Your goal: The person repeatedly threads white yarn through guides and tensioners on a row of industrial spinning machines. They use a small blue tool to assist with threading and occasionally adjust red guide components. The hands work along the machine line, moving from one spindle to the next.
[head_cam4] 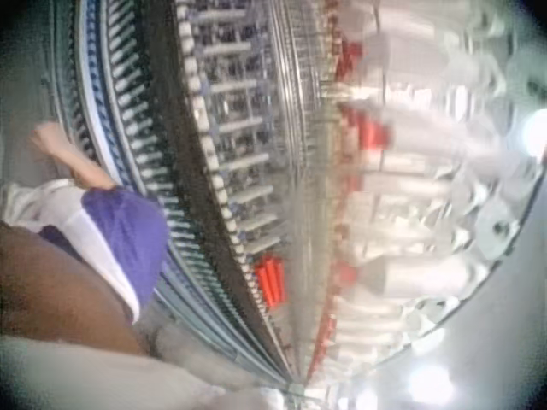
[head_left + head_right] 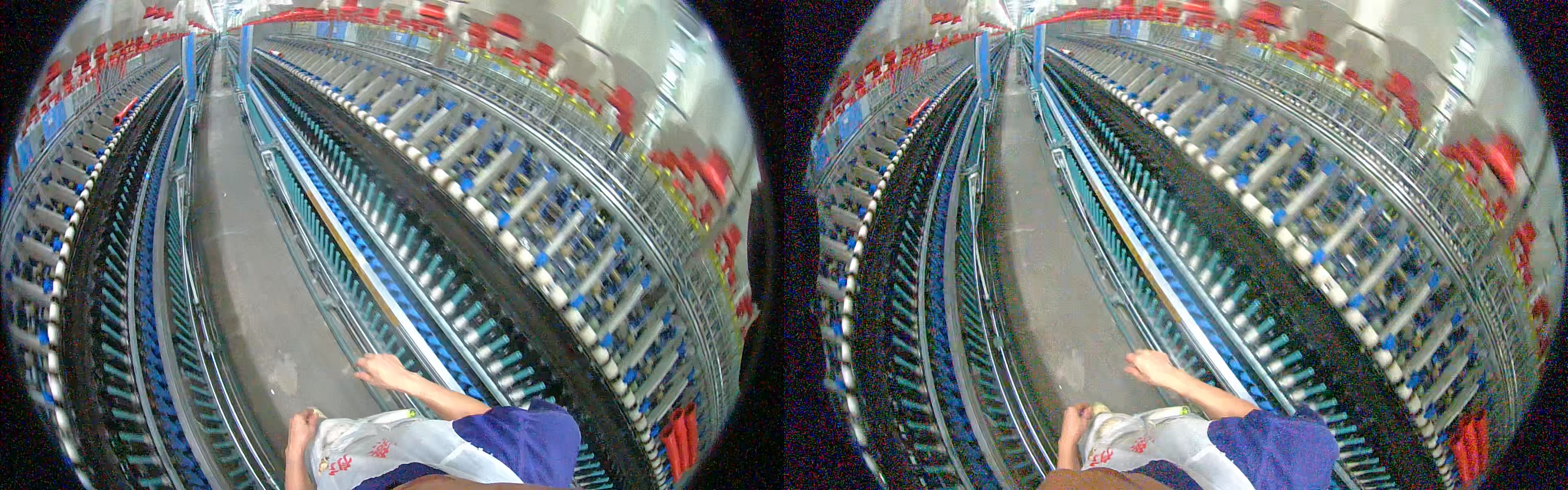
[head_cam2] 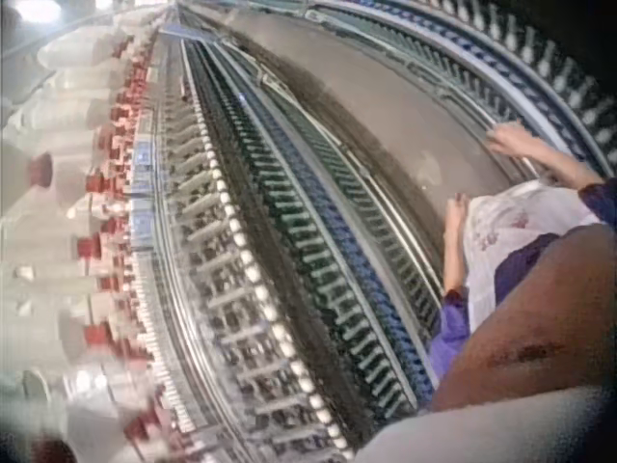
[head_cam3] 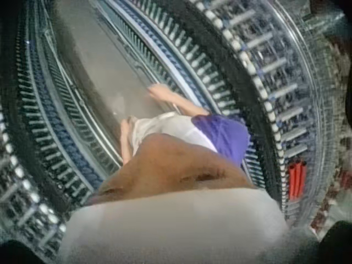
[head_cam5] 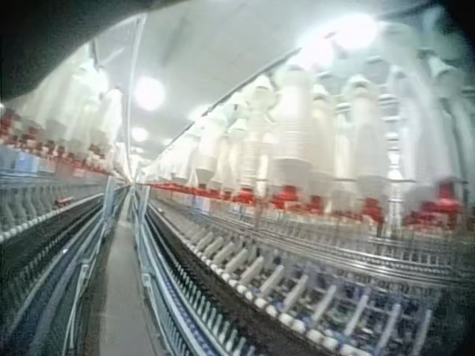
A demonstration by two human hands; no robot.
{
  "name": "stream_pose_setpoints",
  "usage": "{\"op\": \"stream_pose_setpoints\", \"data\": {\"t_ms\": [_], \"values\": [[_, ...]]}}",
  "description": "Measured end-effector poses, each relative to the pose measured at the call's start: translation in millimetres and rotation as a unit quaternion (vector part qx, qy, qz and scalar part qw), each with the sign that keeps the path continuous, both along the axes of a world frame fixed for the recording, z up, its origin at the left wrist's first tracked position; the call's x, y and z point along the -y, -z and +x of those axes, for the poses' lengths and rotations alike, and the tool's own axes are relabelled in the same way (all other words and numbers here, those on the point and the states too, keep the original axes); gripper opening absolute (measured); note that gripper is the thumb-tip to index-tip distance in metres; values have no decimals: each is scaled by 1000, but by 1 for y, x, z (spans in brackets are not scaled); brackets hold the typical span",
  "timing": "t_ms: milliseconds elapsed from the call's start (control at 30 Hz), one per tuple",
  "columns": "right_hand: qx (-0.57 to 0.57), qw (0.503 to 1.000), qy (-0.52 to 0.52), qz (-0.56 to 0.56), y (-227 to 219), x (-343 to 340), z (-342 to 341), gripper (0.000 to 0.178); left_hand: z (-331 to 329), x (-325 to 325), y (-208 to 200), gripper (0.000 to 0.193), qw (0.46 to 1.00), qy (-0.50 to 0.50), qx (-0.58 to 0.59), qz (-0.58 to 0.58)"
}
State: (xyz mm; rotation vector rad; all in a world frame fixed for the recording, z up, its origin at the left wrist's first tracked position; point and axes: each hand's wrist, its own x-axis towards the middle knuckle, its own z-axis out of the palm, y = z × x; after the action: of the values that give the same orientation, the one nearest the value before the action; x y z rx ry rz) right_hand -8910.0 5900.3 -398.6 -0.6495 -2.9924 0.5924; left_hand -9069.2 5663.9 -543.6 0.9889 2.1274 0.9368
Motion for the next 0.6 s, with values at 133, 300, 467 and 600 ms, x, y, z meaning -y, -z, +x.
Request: {"op": "stream_pose_setpoints", "data": {"t_ms": [133, 300, 467, 600], "values": [[25, 997, 57, -47, -1, -79, -85, 31, -143, -117, -46, 32, 998, 53, 18, -40], [62, 983, 172, -31, 36, -180, -185, 31, -296, -269, -71, 28, 986, 150, -30, 61], [133, 967, 214, -46, 68, -306, -330, 29, -440, -406, -61, 26, 979, 186, -77, 18], [33, 987, 157, -16, 31, -415, -464, 27, -552, -489, -56, 23, 983, 164, -68, 51]]}}
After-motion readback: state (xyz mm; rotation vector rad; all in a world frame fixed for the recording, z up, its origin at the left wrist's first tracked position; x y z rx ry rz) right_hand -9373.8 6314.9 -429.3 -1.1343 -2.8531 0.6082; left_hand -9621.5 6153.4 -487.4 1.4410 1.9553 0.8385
